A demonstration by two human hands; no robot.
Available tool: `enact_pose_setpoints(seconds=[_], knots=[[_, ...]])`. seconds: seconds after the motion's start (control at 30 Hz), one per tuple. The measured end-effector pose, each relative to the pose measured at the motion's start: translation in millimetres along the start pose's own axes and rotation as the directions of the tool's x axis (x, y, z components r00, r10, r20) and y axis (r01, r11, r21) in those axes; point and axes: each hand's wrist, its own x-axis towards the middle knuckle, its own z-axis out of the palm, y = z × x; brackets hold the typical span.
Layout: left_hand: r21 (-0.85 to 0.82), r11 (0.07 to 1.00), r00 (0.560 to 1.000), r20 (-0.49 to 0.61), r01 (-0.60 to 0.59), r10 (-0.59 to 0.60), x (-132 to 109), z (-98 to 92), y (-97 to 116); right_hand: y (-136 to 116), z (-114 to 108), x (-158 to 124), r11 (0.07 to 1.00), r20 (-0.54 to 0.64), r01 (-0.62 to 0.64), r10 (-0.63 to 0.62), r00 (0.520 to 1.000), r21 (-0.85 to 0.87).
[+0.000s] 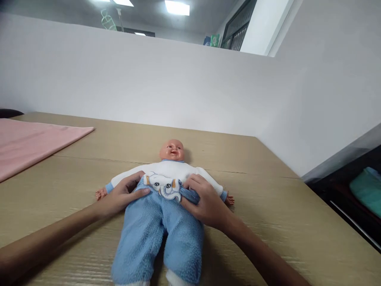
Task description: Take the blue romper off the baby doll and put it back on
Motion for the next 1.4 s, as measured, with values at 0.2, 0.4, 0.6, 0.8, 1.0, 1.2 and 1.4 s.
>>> enact_pose_setpoints(seconds=[0.2,0.4,0.6,0.8,1.0,1.2,1.4], knots=[[0.159,0.983,0.991,-0.108,0.091,-0.075,12,2.3,-4,21,12,29,0.904,-0.018,-0.328,0.346,0.938,0.274],[0.293,0.948,0.992,-0.008,0.125,-0.128,0,-11.0,-15,53,10,-14,0.875,0.089,-0.425,0.416,0.905,0.234],[0.181,0.938,0.952,-0.136,0.296,-0.274,-13,4.8,-5,65,22,-52,0.621,0.061,-0.594,0.663,0.746,0.512],[-0.554,0.760,0.855,-0.154,0.341,-0.496,-17,34.8,-4,58,34,-46,0.483,0.100,-0.572,0.700,0.707,0.663],[-0.672,0.688,0.893,-0.088,0.274,-0.442,-12,33.9,-15,52,34,-31,0.530,0.067,-0.480,0.621,0.781,0.699],[-0.635,0.724,0.906,-0.087,0.270,-0.415,5,18.5,-27,51,31,-19,0.502,0.105,-0.474,0.598,0.794,0.723],[-0.605,0.742,0.947,0.066,0.288,-0.314,9,1.4,-25,55,22,-16,0.585,0.051,-0.494,0.611,0.790,0.644]])
